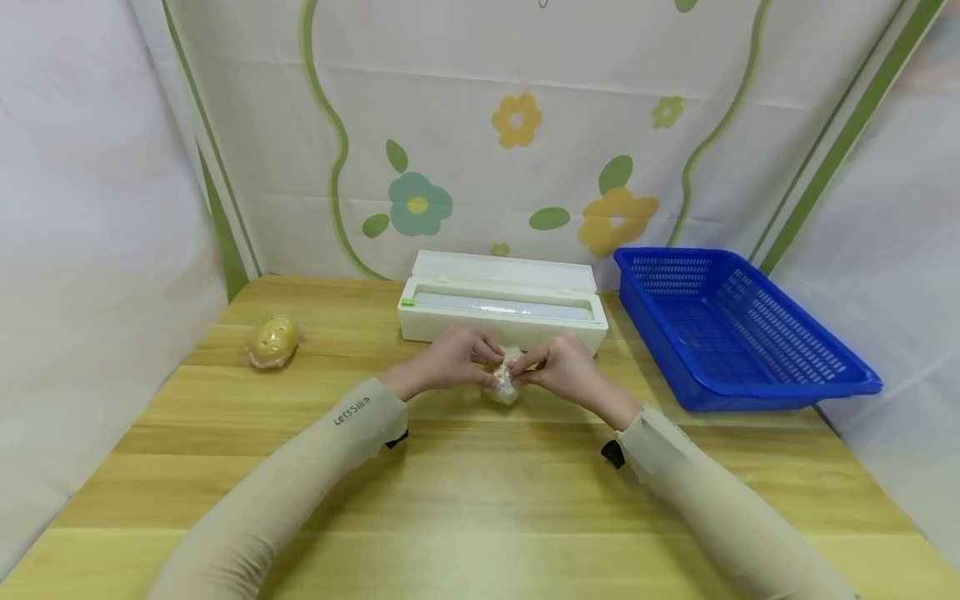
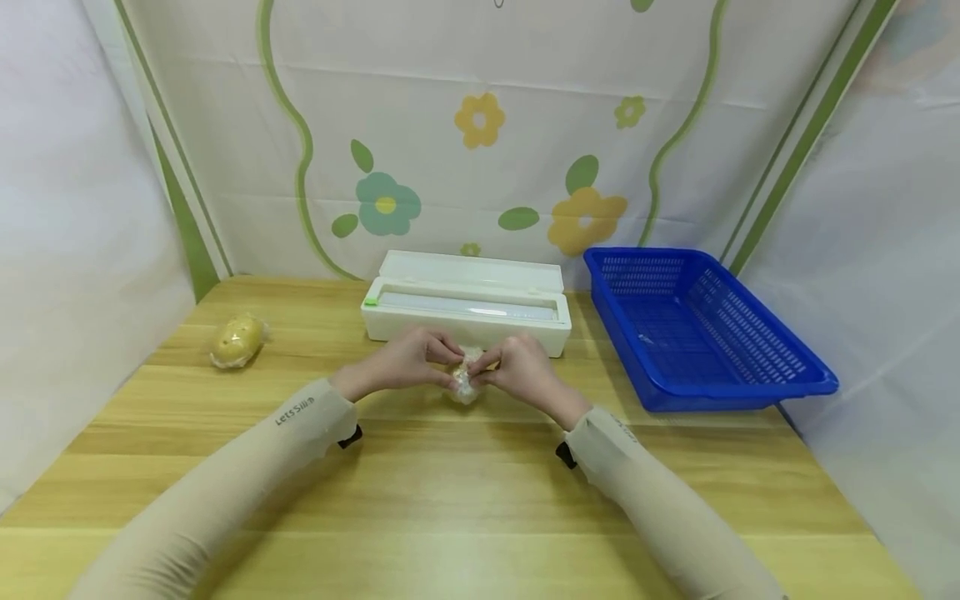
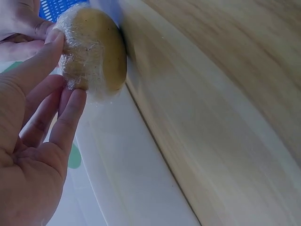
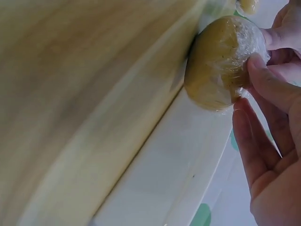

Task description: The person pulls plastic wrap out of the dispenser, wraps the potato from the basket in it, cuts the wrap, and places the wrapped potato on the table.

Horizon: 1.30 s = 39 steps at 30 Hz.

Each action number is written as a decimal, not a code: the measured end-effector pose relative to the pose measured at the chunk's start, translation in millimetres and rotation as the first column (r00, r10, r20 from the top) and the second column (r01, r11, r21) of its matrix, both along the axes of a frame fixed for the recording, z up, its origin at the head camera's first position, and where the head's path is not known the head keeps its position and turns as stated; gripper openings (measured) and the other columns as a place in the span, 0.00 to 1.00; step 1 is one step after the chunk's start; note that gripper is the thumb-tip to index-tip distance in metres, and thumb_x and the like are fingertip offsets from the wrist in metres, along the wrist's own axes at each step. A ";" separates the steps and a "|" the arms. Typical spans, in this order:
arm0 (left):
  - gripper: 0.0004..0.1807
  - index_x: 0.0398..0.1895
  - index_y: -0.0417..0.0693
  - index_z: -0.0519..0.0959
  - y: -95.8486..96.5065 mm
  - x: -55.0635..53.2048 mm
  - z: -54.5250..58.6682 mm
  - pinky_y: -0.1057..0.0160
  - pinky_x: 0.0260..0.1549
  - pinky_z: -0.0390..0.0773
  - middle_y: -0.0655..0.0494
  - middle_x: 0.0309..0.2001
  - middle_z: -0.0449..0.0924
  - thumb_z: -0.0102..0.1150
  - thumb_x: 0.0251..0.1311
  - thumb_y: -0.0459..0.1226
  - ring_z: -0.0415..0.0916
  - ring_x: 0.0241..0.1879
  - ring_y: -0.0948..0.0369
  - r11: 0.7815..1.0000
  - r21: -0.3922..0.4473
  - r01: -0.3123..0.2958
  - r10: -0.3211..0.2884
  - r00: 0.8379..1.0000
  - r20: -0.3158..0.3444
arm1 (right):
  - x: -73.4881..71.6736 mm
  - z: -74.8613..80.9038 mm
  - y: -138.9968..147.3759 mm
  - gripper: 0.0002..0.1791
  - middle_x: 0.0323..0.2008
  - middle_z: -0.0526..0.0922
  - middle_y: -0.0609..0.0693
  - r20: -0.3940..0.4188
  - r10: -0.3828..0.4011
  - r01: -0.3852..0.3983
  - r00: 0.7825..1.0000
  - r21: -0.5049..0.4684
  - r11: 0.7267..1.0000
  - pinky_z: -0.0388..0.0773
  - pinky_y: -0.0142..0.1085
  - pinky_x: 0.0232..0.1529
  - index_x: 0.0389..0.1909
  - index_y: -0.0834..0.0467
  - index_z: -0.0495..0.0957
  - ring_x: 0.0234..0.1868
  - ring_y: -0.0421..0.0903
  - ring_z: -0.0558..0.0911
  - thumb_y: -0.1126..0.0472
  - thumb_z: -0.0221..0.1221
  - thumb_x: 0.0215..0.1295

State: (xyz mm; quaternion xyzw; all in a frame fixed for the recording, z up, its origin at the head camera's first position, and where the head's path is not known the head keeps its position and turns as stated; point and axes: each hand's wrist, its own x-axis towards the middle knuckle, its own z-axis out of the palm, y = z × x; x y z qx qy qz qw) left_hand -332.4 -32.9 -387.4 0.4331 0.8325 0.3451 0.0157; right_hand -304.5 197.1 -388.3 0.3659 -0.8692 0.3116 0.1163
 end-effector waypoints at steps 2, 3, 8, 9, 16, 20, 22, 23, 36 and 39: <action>0.19 0.45 0.38 0.86 -1.4 0.9 0.7 0.68 0.42 0.79 0.50 0.45 0.82 0.77 0.50 0.38 0.79 0.44 0.59 1.000 0.000 0.007 -0.007 1.000 -0.023 | -1.1 -1.5 0.8 0.08 0.33 0.87 0.45 -0.020 0.034 -0.034 0.999 -0.019 0.999 0.80 0.29 0.27 0.31 0.55 0.90 0.32 0.37 0.85 0.67 0.74 0.49; 0.19 0.45 0.38 0.86 -2.2 1.4 0.5 0.67 0.42 0.79 0.50 0.46 0.82 0.76 0.51 0.38 0.79 0.45 0.59 1.000 -0.008 0.009 -0.009 0.999 -0.047 | -1.4 -2.2 1.8 0.08 0.35 0.88 0.46 -0.026 0.052 -0.053 0.998 -0.026 0.998 0.80 0.30 0.29 0.32 0.56 0.90 0.33 0.38 0.86 0.68 0.74 0.50; 0.17 0.48 0.39 0.85 -7.4 3.4 -4.1 0.62 0.47 0.78 0.49 0.50 0.81 0.69 0.60 0.41 0.77 0.50 0.57 0.999 -0.032 0.022 -0.026 0.987 -0.156 | -2.5 -6.0 10.1 0.16 0.44 0.86 0.50 -0.022 0.138 -0.138 0.990 -0.006 0.990 0.83 0.38 0.36 0.43 0.59 0.88 0.45 0.48 0.85 0.76 0.69 0.53; 0.16 0.49 0.40 0.84 -9.0 3.6 -5.2 0.61 0.48 0.77 0.48 0.51 0.81 0.66 0.63 0.40 0.77 0.51 0.56 1.000 -0.025 0.013 -0.017 0.986 -0.167 | -2.4 -6.1 11.4 0.19 0.47 0.85 0.51 -0.013 0.147 -0.147 0.989 0.005 0.989 0.83 0.39 0.38 0.45 0.58 0.87 0.48 0.50 0.84 0.77 0.69 0.52; 0.19 0.54 0.36 0.80 -20.7 -0.1 -7.4 0.58 0.51 0.76 0.45 0.52 0.80 0.63 0.58 0.23 0.77 0.52 0.52 0.998 -0.038 -0.049 0.039 0.974 -0.225 | -7.3 -7.9 9.3 0.35 0.62 0.76 0.53 0.003 0.180 -0.180 0.984 0.087 0.980 0.81 0.42 0.43 0.59 0.61 0.79 0.59 0.53 0.76 0.76 0.73 0.46; 0.30 0.58 0.38 0.77 -19.8 -2.5 -7.3 0.58 0.53 0.74 0.46 0.56 0.76 0.73 0.48 0.27 0.74 0.54 0.52 0.992 -0.124 -0.032 0.010 0.985 -0.170 | -10.0 -5.6 3.3 0.36 0.61 0.76 0.55 0.002 0.168 -0.167 0.986 0.091 0.982 0.82 0.41 0.41 0.59 0.64 0.77 0.55 0.53 0.79 0.75 0.75 0.44; 0.35 0.60 0.39 0.75 -17.2 -2.9 -7.4 0.57 0.55 0.72 0.46 0.57 0.75 0.78 0.46 0.32 0.72 0.56 0.52 0.988 -0.151 -0.040 0.018 0.989 -0.144 | -10.7 -4.5 1.4 0.35 0.59 0.78 0.55 0.017 0.145 -0.146 0.989 0.078 0.986 0.82 0.41 0.41 0.59 0.64 0.78 0.53 0.52 0.80 0.73 0.75 0.45; 0.37 0.60 0.41 0.75 -15.7 -3.4 -7.6 0.57 0.55 0.71 0.47 0.57 0.75 0.80 0.44 0.35 0.71 0.56 0.53 0.986 -0.161 -0.050 0.027 0.990 -0.139 | -11.4 -4.3 0.8 0.34 0.58 0.78 0.56 0.036 0.137 -0.139 0.990 0.058 0.989 0.82 0.41 0.41 0.58 0.64 0.78 0.52 0.52 0.81 0.73 0.75 0.46; 0.44 0.74 0.44 0.55 -14.2 9.3 -12.0 0.64 0.44 0.78 0.50 0.55 0.74 0.68 0.60 0.42 0.79 0.45 0.62 1.000 0.006 -0.029 0.028 0.993 0.119 | -0.6 2.4 -2.6 0.21 0.51 0.83 0.55 0.422 0.064 0.000 0.904 -0.150 0.989 0.80 0.48 0.46 0.60 0.65 0.76 0.48 0.49 0.82 0.56 0.57 0.73; 0.38 0.73 0.51 0.60 -16.0 17.0 -12.0 0.63 0.43 0.79 0.55 0.56 0.75 0.64 0.63 0.45 0.79 0.46 0.63 1.000 0.011 -0.020 0.017 0.979 0.201 | 3.7 1.3 -2.9 0.21 0.47 0.84 0.57 0.518 0.085 0.028 0.851 -0.206 0.978 0.79 0.52 0.46 0.58 0.68 0.77 0.45 0.50 0.83 0.57 0.54 0.75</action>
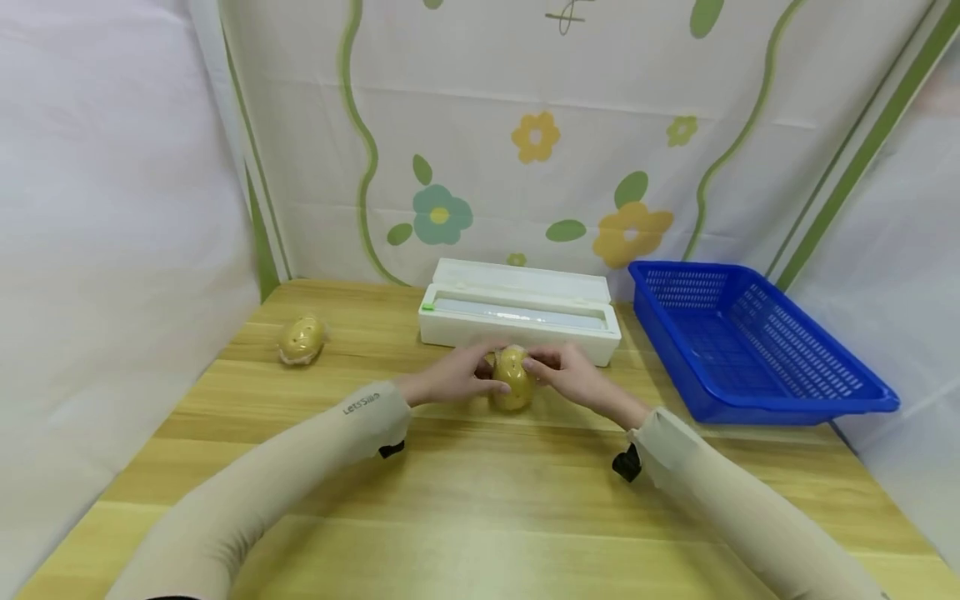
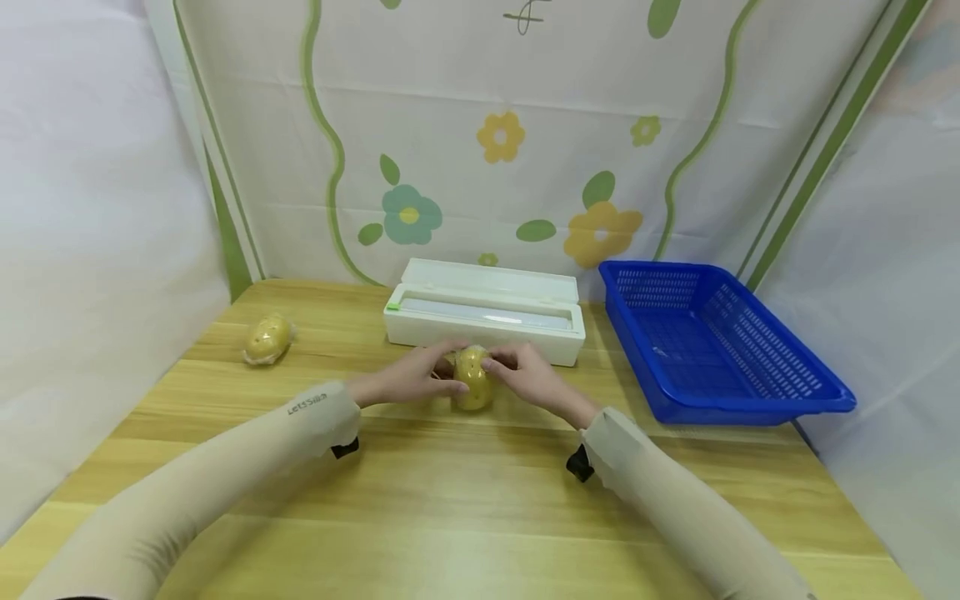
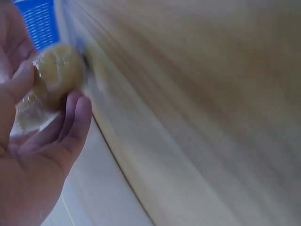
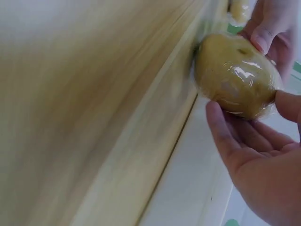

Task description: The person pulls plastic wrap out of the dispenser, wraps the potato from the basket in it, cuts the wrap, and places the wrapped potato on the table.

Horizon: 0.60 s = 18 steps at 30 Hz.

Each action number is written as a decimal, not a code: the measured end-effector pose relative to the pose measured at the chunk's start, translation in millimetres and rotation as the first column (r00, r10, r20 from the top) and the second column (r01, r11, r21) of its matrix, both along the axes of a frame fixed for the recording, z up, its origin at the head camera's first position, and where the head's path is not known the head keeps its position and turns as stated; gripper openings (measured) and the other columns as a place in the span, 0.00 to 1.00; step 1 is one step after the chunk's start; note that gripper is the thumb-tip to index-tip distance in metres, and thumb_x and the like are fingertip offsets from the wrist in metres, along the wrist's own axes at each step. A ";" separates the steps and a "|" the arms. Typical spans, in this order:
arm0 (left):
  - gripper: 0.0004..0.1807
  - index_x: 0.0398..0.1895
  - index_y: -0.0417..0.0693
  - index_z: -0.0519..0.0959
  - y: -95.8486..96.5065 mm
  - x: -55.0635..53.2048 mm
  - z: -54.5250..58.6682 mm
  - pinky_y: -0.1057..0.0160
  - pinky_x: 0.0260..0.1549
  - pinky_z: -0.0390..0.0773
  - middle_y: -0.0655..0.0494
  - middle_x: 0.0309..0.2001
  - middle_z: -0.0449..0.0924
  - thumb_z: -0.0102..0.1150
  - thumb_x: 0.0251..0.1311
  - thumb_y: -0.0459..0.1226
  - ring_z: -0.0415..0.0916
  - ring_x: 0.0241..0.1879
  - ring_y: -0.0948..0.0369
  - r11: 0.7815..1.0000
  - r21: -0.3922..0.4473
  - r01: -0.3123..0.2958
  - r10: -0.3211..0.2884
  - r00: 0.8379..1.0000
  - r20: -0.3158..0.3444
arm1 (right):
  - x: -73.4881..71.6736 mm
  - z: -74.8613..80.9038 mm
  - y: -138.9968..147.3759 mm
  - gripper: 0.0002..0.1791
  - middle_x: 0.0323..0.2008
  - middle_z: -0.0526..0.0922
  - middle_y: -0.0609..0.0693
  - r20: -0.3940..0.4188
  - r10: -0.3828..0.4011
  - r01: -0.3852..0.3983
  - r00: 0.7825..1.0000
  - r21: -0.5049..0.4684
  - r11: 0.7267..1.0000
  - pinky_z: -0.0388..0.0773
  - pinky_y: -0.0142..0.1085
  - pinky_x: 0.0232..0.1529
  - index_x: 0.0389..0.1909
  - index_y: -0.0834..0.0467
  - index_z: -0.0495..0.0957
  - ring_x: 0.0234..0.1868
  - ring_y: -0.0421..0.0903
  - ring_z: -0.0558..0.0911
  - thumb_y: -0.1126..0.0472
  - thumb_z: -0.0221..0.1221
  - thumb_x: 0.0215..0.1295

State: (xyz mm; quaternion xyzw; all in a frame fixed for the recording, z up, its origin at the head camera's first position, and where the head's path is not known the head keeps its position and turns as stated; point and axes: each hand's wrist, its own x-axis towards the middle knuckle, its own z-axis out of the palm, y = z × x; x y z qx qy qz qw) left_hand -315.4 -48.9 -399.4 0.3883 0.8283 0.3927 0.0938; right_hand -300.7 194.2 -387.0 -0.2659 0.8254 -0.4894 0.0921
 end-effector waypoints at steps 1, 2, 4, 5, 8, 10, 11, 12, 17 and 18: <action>0.36 0.73 0.52 0.60 -1.0 2.9 0.7 0.62 0.42 0.80 0.56 0.53 0.78 0.63 0.65 0.46 0.81 0.44 0.61 1.000 0.000 0.001 -0.001 0.999 0.051 | 1.2 -0.3 -0.7 0.20 0.46 0.84 0.58 0.036 0.001 0.000 0.999 -0.019 1.000 0.79 0.53 0.46 0.57 0.69 0.77 0.45 0.51 0.84 0.57 0.53 0.76; 0.36 0.73 0.54 0.60 -2.0 5.8 1.7 0.61 0.40 0.80 0.57 0.50 0.80 0.62 0.65 0.47 0.82 0.42 0.61 1.000 -0.006 -0.005 0.006 0.995 0.101 | 2.6 -0.3 -1.6 0.20 0.45 0.84 0.59 0.069 0.003 -0.001 0.998 -0.035 0.999 0.79 0.53 0.46 0.56 0.70 0.77 0.44 0.53 0.84 0.57 0.52 0.76; 0.36 0.74 0.54 0.60 -3.5 10.3 2.9 0.58 0.38 0.81 0.56 0.43 0.83 0.61 0.66 0.48 0.83 0.39 0.58 1.000 -0.011 -0.011 0.013 0.981 0.196 | 5.0 -0.5 -3.5 0.20 0.43 0.85 0.59 0.122 -0.004 0.010 0.993 -0.048 0.999 0.79 0.53 0.45 0.54 0.71 0.78 0.42 0.54 0.84 0.57 0.51 0.77; 0.36 0.74 0.52 0.59 -3.9 12.1 3.1 0.56 0.38 0.82 0.56 0.41 0.84 0.60 0.67 0.48 0.83 0.38 0.55 1.000 -0.003 -0.010 0.010 0.970 0.242 | 5.9 -1.0 -4.4 0.20 0.42 0.84 0.59 0.141 -0.009 0.016 0.990 -0.049 0.999 0.79 0.53 0.45 0.53 0.71 0.79 0.41 0.54 0.84 0.58 0.51 0.77; 0.37 0.75 0.46 0.56 -4.4 16.5 3.1 0.54 0.37 0.82 0.52 0.37 0.84 0.58 0.69 0.48 0.83 0.37 0.51 1.000 0.010 -0.022 0.017 0.939 0.344 | 8.6 -2.9 -6.8 0.19 0.40 0.84 0.59 0.175 -0.035 0.041 0.984 -0.030 0.999 0.80 0.51 0.44 0.51 0.71 0.80 0.39 0.54 0.85 0.58 0.50 0.78; 0.39 0.76 0.44 0.53 -4.2 18.0 1.9 0.55 0.37 0.82 0.50 0.37 0.84 0.57 0.69 0.49 0.83 0.37 0.50 0.999 0.007 -0.036 0.031 0.932 0.361 | 10.8 -4.4 -7.6 0.19 0.41 0.84 0.59 0.188 -0.061 0.065 0.980 -0.015 0.998 0.81 0.49 0.44 0.51 0.71 0.79 0.40 0.53 0.84 0.58 0.51 0.77; 0.40 0.76 0.44 0.52 -4.2 18.9 1.6 0.55 0.37 0.82 0.50 0.37 0.84 0.57 0.69 0.49 0.83 0.37 0.51 0.999 0.001 -0.046 0.042 0.931 0.362 | 11.9 -5.1 -8.0 0.19 0.43 0.83 0.59 0.198 -0.073 0.076 0.978 -0.010 0.997 0.81 0.49 0.44 0.53 0.71 0.78 0.41 0.53 0.84 0.58 0.52 0.77; 0.41 0.76 0.44 0.51 -4.2 19.3 0.9 0.55 0.37 0.82 0.50 0.37 0.84 0.57 0.69 0.50 0.83 0.36 0.51 0.998 -0.006 -0.059 0.057 0.932 0.357 | 12.9 -5.8 -8.2 0.20 0.45 0.82 0.59 0.202 -0.082 0.084 0.976 -0.001 0.996 0.80 0.48 0.44 0.55 0.71 0.76 0.42 0.53 0.84 0.58 0.53 0.75; 0.39 0.76 0.45 0.54 -3.9 20.3 -1.6 0.57 0.34 0.82 0.52 0.36 0.83 0.55 0.70 0.52 0.83 0.35 0.54 0.993 -0.026 -0.111 0.114 0.954 0.279 | 16.7 -8.4 -6.1 0.35 0.53 0.78 0.58 0.144 -0.086 0.074 0.986 0.085 0.994 0.79 0.45 0.47 0.65 0.66 0.68 0.51 0.54 0.79 0.53 0.67 0.63; 0.38 0.75 0.45 0.56 -4.0 20.7 -1.7 0.57 0.34 0.82 0.52 0.37 0.83 0.55 0.70 0.52 0.82 0.34 0.54 0.993 -0.027 -0.119 0.122 0.960 0.252 | 17.6 -8.6 -5.4 0.38 0.54 0.77 0.58 0.128 -0.077 0.064 0.989 0.100 0.993 0.79 0.45 0.47 0.66 0.65 0.68 0.51 0.54 0.79 0.52 0.70 0.60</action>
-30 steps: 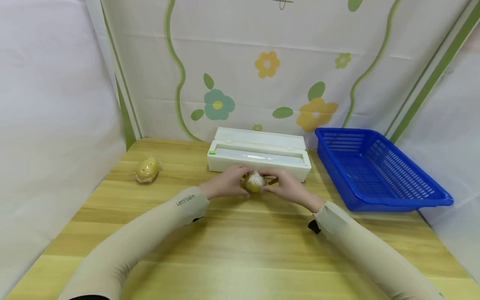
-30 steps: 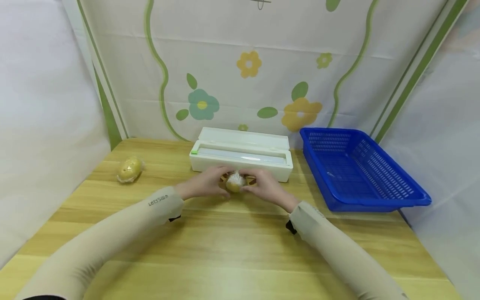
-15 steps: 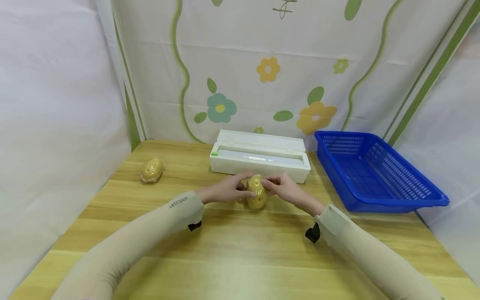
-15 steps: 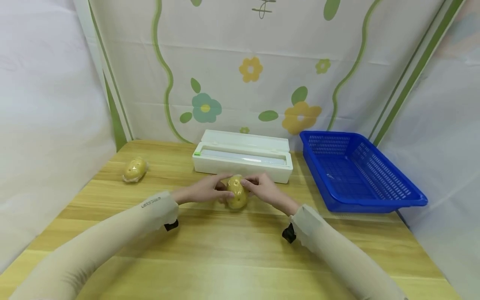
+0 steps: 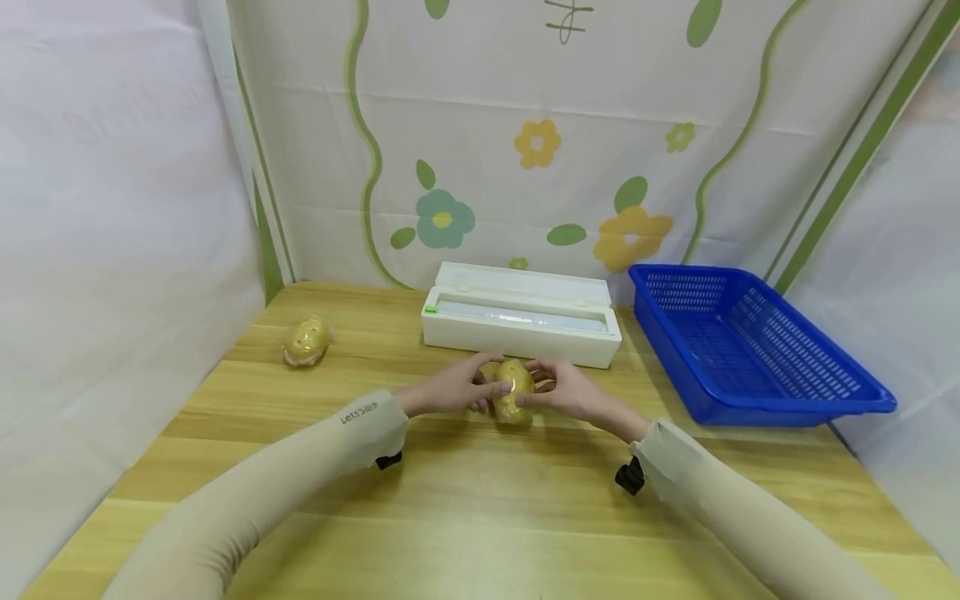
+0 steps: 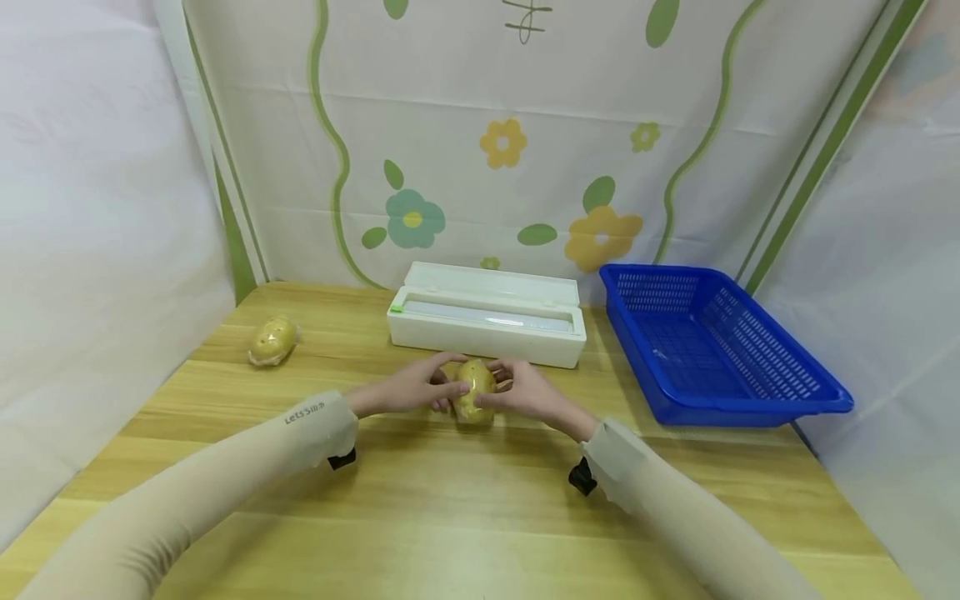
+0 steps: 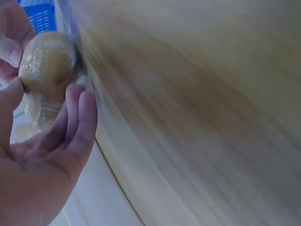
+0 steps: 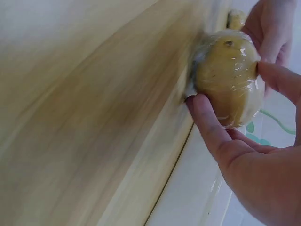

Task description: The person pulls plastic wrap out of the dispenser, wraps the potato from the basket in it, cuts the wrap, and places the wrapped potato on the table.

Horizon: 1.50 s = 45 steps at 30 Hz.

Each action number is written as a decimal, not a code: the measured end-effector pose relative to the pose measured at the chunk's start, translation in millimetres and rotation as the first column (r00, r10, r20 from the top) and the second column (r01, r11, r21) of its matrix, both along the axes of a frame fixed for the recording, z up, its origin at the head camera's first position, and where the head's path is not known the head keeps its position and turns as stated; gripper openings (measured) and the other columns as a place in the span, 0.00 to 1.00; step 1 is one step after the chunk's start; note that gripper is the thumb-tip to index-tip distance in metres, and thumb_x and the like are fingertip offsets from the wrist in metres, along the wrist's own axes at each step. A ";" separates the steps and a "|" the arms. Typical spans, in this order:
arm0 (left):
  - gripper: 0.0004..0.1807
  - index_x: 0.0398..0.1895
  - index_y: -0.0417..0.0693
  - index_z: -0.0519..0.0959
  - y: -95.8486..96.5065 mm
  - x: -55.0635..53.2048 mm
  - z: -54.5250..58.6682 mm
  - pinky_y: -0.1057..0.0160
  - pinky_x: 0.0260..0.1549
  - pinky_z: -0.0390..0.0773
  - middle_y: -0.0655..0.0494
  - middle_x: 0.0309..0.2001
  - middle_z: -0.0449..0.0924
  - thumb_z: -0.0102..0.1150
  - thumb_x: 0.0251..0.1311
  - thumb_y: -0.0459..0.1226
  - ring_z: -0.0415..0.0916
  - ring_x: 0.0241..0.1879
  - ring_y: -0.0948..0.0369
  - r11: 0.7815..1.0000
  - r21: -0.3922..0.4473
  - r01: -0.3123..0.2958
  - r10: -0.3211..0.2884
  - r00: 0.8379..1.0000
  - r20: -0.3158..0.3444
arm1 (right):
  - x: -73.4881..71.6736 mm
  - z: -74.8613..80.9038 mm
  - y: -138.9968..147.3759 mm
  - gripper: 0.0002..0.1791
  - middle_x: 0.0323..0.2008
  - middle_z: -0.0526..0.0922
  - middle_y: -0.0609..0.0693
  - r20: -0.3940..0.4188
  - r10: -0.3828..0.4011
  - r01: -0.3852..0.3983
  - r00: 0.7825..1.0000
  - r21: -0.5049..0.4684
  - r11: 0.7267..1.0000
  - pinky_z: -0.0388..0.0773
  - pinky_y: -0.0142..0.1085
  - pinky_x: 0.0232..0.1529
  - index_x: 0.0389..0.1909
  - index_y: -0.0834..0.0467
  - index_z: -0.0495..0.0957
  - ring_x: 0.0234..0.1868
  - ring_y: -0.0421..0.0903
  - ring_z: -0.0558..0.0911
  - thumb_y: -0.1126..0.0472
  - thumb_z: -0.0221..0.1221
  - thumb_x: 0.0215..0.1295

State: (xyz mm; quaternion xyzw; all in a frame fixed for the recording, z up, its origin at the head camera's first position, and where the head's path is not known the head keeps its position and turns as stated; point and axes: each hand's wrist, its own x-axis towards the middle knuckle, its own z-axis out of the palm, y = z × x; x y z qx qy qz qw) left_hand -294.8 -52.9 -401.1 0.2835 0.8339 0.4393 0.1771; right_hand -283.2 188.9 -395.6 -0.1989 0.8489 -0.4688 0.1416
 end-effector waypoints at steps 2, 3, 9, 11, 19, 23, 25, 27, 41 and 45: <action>0.34 0.73 0.44 0.60 0.0 0.3 -0.7 0.58 0.33 0.81 0.49 0.41 0.81 0.54 0.71 0.51 0.82 0.35 0.54 1.000 -0.012 -0.010 0.009 0.997 -0.077 | 0.8 -1.1 1.8 0.42 0.56 0.75 0.59 -0.012 0.023 -0.023 1.000 0.013 1.000 0.80 0.44 0.46 0.67 0.64 0.67 0.50 0.54 0.80 0.52 0.73 0.56; 0.33 0.72 0.44 0.62 -0.2 0.5 -1.1 0.59 0.33 0.81 0.48 0.43 0.80 0.54 0.71 0.50 0.81 0.36 0.55 1.000 -0.023 -0.014 0.011 0.993 -0.118 | 1.6 -1.3 2.4 0.43 0.57 0.75 0.59 -0.019 0.029 -0.029 0.999 0.020 0.999 0.80 0.43 0.45 0.67 0.64 0.66 0.50 0.55 0.81 0.52 0.74 0.54; 0.39 0.70 0.44 0.67 -0.4 0.5 -4.6 0.65 0.42 0.78 0.47 0.63 0.68 0.63 0.61 0.56 0.78 0.49 0.57 0.992 -0.122 -0.011 -0.024 0.959 -0.282 | 5.2 -3.2 5.6 0.49 0.56 0.77 0.59 -0.156 0.016 0.008 0.988 0.155 0.988 0.80 0.42 0.43 0.66 0.66 0.68 0.50 0.55 0.80 0.48 0.77 0.46; 0.46 0.71 0.43 0.65 -0.4 -0.7 -5.4 0.64 0.44 0.78 0.47 0.65 0.66 0.69 0.54 0.57 0.77 0.52 0.55 0.990 -0.143 0.003 -0.045 0.956 -0.290 | 5.3 -3.3 5.8 0.48 0.55 0.77 0.58 -0.193 0.016 0.019 0.981 0.179 0.984 0.79 0.45 0.46 0.65 0.66 0.70 0.51 0.55 0.79 0.47 0.77 0.46; 0.47 0.65 0.42 0.70 2.0 -10.2 -2.8 0.58 0.52 0.73 0.52 0.60 0.74 0.79 0.43 0.53 0.73 0.54 0.56 0.989 -0.147 0.024 -0.072 0.943 -0.324 | 3.3 -1.8 3.8 0.45 0.52 0.79 0.56 -0.206 0.044 -0.014 0.978 0.142 0.990 0.79 0.44 0.46 0.63 0.65 0.72 0.52 0.54 0.77 0.48 0.77 0.46; 0.44 0.60 0.44 0.73 4.4 -14.6 -3.1 0.60 0.53 0.73 0.55 0.55 0.77 0.81 0.40 0.52 0.74 0.53 0.59 0.990 -0.138 0.038 -0.079 0.947 -0.311 | 1.4 -3.8 2.7 0.47 0.50 0.80 0.54 -0.211 0.051 -0.022 0.976 0.133 0.991 0.80 0.40 0.44 0.63 0.66 0.71 0.51 0.51 0.78 0.48 0.78 0.44; 0.43 0.59 0.43 0.74 6.1 -16.8 -3.2 0.60 0.52 0.73 0.56 0.53 0.79 0.81 0.39 0.52 0.75 0.52 0.60 0.990 -0.137 0.043 -0.083 0.949 -0.304 | 0.5 -4.9 2.4 0.48 0.49 0.80 0.53 -0.227 0.053 -0.019 0.972 0.150 0.989 0.80 0.39 0.43 0.64 0.66 0.71 0.50 0.50 0.78 0.48 0.79 0.44; 0.43 0.57 0.42 0.76 8.2 -19.7 -3.4 0.61 0.51 0.74 0.57 0.51 0.80 0.81 0.37 0.52 0.75 0.50 0.60 0.987 -0.154 0.048 -0.094 0.946 -0.310 | 0.1 -5.0 2.5 0.47 0.48 0.81 0.52 -0.244 0.062 -0.021 0.968 0.167 0.986 0.81 0.38 0.41 0.63 0.66 0.72 0.49 0.49 0.79 0.49 0.79 0.43; 0.26 0.41 0.50 0.84 11.3 -30.9 5.3 0.69 0.24 0.63 0.61 0.28 0.82 0.81 0.39 0.51 0.66 0.24 0.64 0.960 -0.236 0.152 -0.225 0.920 -0.322 | -4.2 2.1 -1.1 0.43 0.41 0.85 0.51 -0.233 0.053 -0.012 0.971 0.175 0.984 0.81 0.35 0.37 0.58 0.68 0.77 0.41 0.46 0.83 0.52 0.80 0.40; 0.30 0.46 0.49 0.85 5.6 -32.3 4.2 0.68 0.24 0.65 0.64 0.29 0.82 0.81 0.38 0.51 0.66 0.25 0.65 0.967 -0.220 0.132 -0.200 0.925 -0.322 | -9.7 1.4 -4.4 0.45 0.40 0.86 0.49 -0.214 0.016 0.018 0.977 0.155 0.988 0.81 0.37 0.37 0.57 0.67 0.78 0.40 0.45 0.84 0.51 0.81 0.36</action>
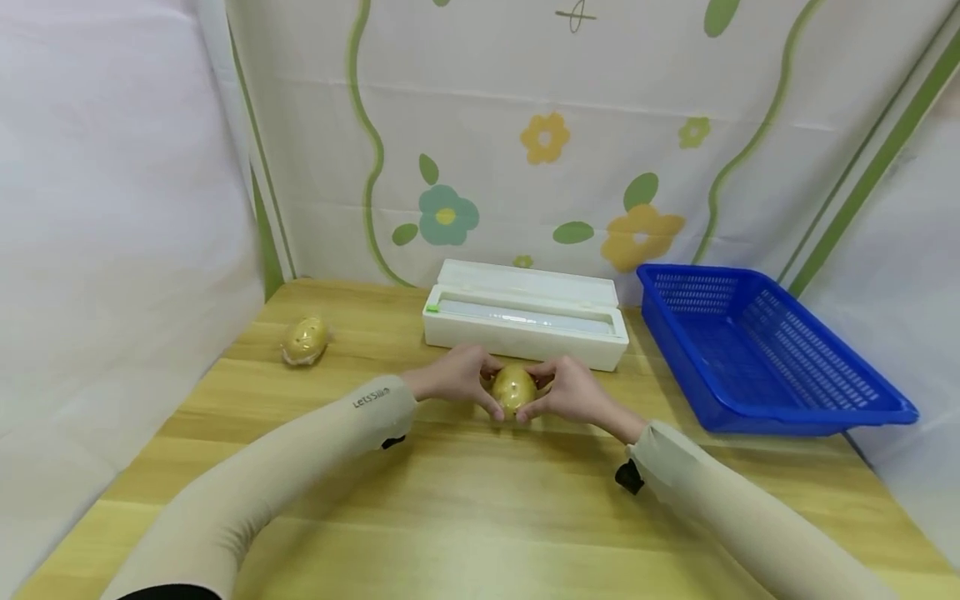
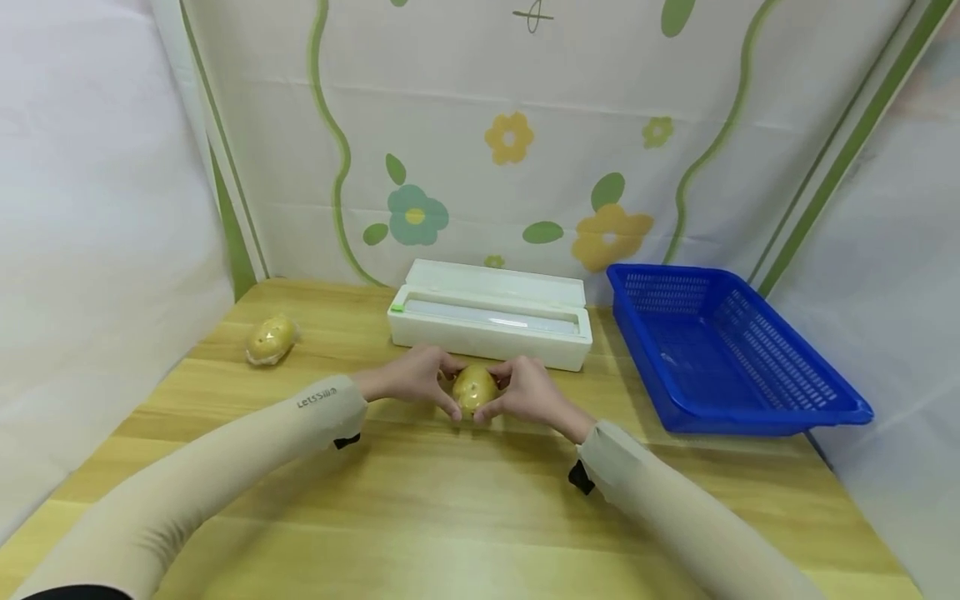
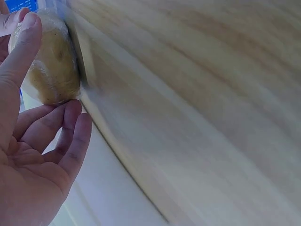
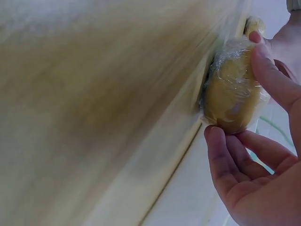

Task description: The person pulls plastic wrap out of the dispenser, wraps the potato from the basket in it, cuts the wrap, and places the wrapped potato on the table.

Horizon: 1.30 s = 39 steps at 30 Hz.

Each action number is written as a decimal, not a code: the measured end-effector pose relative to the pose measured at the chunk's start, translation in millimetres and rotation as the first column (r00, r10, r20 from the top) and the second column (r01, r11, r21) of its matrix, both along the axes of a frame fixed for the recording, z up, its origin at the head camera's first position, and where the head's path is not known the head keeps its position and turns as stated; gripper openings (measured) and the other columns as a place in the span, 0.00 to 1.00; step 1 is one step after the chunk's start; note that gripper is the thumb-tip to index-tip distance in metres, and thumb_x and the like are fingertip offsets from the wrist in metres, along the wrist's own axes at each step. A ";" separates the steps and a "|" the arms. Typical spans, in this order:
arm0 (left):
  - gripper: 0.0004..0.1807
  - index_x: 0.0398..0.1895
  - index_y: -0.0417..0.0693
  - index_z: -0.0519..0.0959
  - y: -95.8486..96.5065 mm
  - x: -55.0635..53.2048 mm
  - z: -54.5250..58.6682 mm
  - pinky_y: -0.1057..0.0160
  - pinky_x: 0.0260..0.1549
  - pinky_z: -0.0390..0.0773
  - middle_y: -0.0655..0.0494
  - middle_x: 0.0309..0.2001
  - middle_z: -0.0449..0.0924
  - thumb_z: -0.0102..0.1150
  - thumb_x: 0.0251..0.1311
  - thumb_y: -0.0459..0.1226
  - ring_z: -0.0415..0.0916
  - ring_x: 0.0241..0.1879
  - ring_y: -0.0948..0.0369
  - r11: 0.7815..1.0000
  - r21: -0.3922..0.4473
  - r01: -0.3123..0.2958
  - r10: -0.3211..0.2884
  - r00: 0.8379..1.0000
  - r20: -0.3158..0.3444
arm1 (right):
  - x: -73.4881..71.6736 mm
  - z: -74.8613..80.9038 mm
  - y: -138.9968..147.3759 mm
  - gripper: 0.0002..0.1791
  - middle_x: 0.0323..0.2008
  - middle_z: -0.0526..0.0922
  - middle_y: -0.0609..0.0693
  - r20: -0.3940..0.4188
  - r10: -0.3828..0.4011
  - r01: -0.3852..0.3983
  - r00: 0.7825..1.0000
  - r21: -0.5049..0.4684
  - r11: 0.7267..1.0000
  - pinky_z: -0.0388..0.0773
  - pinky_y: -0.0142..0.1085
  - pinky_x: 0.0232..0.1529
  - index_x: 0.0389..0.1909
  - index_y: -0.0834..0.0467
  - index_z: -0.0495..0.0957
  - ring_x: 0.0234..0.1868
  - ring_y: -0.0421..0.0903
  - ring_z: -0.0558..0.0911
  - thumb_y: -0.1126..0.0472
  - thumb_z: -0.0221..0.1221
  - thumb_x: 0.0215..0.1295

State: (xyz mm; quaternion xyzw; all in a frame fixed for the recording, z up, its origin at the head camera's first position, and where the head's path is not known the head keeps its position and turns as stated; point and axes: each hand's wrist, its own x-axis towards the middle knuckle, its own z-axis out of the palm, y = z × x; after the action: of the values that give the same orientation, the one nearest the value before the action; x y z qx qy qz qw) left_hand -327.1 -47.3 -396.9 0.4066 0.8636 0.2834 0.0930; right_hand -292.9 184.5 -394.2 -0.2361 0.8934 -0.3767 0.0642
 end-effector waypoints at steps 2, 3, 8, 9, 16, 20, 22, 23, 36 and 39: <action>0.33 0.50 0.48 0.84 -0.8 -0.8 -1.3 0.69 0.26 0.68 0.65 0.33 0.84 0.81 0.37 0.51 0.69 0.26 0.65 1.000 0.014 -0.014 0.014 1.000 0.007 | -1.8 -0.6 0.4 0.45 0.39 0.86 0.48 0.013 -0.017 0.017 1.000 -0.019 1.000 0.81 0.38 0.37 0.57 0.66 0.78 0.40 0.46 0.84 0.51 0.82 0.35; 0.34 0.51 0.48 0.84 -1.1 -1.1 -2.1 0.69 0.26 0.69 0.66 0.34 0.84 0.81 0.37 0.51 0.70 0.26 0.66 1.000 0.018 -0.018 0.018 1.000 0.007 | -2.6 -1.0 0.6 0.46 0.39 0.86 0.48 0.023 -0.025 0.025 0.999 -0.028 0.999 0.81 0.38 0.37 0.57 0.65 0.79 0.40 0.46 0.84 0.50 0.82 0.34; 0.35 0.51 0.48 0.84 -0.5 -1.6 -3.7 0.70 0.25 0.68 0.67 0.32 0.84 0.81 0.37 0.52 0.68 0.24 0.68 1.000 0.015 -0.022 0.022 1.000 0.007 | -4.6 -3.7 2.7 0.46 0.38 0.87 0.48 0.032 -0.017 0.018 0.999 -0.045 0.999 0.81 0.38 0.36 0.57 0.65 0.79 0.39 0.46 0.84 0.49 0.82 0.33; 0.34 0.50 0.48 0.84 -0.4 -1.8 -4.0 0.69 0.24 0.67 0.67 0.31 0.84 0.81 0.37 0.52 0.67 0.24 0.68 1.000 0.013 -0.018 0.018 1.000 0.004 | -4.7 -4.1 3.2 0.46 0.37 0.87 0.48 0.034 -0.013 0.014 0.999 -0.046 0.999 0.81 0.38 0.36 0.57 0.65 0.79 0.39 0.46 0.84 0.49 0.82 0.33; 0.37 0.55 0.47 0.83 -3.9 -4.9 -0.2 0.69 0.27 0.68 0.68 0.35 0.84 0.79 0.40 0.55 0.68 0.26 0.67 1.000 0.020 0.012 -0.012 1.000 0.025 | -6.3 -2.6 4.7 0.46 0.37 0.86 0.49 0.029 -0.012 0.013 1.000 -0.039 0.999 0.81 0.38 0.35 0.58 0.65 0.78 0.38 0.48 0.84 0.49 0.82 0.34; 0.37 0.56 0.48 0.82 -6.5 -5.3 3.1 0.68 0.25 0.64 0.69 0.37 0.84 0.78 0.42 0.55 0.61 0.22 0.67 1.000 0.012 -0.002 0.002 0.999 0.042 | -6.7 -3.4 4.6 0.46 0.37 0.86 0.49 0.029 -0.013 0.015 0.999 -0.041 0.999 0.81 0.38 0.36 0.58 0.64 0.79 0.39 0.49 0.84 0.49 0.82 0.34; 0.34 0.54 0.50 0.83 -6.7 -5.2 2.9 0.68 0.23 0.62 0.69 0.33 0.84 0.78 0.43 0.55 0.57 0.19 0.68 1.000 0.003 -0.001 0.001 0.999 0.046 | -6.4 -4.1 4.1 0.45 0.37 0.86 0.48 0.030 -0.014 0.015 0.999 -0.039 0.999 0.81 0.38 0.36 0.57 0.63 0.79 0.39 0.49 0.84 0.49 0.82 0.34; 0.32 0.52 0.50 0.85 -6.3 -5.2 2.5 0.68 0.22 0.60 0.69 0.30 0.83 0.77 0.43 0.54 0.55 0.18 0.68 1.000 0.000 0.005 -0.005 0.999 0.044 | -6.2 -4.3 4.0 0.45 0.37 0.87 0.48 0.029 -0.014 0.016 0.999 -0.037 0.999 0.81 0.38 0.36 0.57 0.63 0.80 0.39 0.49 0.84 0.49 0.82 0.34; 0.33 0.55 0.46 0.82 -6.5 -4.3 -3.8 0.69 0.19 0.59 0.63 0.28 0.83 0.77 0.46 0.52 0.53 0.16 0.68 0.999 0.038 0.031 -0.032 0.999 0.028 | -4.0 -0.3 0.2 0.45 0.43 0.86 0.51 0.026 -0.039 0.039 0.999 -0.023 0.999 0.81 0.39 0.37 0.56 0.62 0.81 0.38 0.44 0.84 0.50 0.83 0.31; 0.37 0.59 0.45 0.79 -6.3 -2.7 -4.6 0.69 0.24 0.66 0.63 0.35 0.84 0.75 0.47 0.54 0.63 0.21 0.68 1.000 0.023 0.015 -0.016 0.999 0.036 | -2.6 -4.7 2.0 0.45 0.46 0.85 0.53 0.050 -0.033 0.036 0.998 -0.045 0.998 0.81 0.37 0.35 0.58 0.61 0.79 0.37 0.46 0.84 0.50 0.82 0.34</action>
State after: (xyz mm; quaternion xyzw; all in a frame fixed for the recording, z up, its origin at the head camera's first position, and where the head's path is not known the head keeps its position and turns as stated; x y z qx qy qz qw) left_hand -329.8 -53.7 -401.5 0.4091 0.8553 0.2998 0.1060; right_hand -295.5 186.5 -398.9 -0.2127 0.8867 -0.4037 0.0745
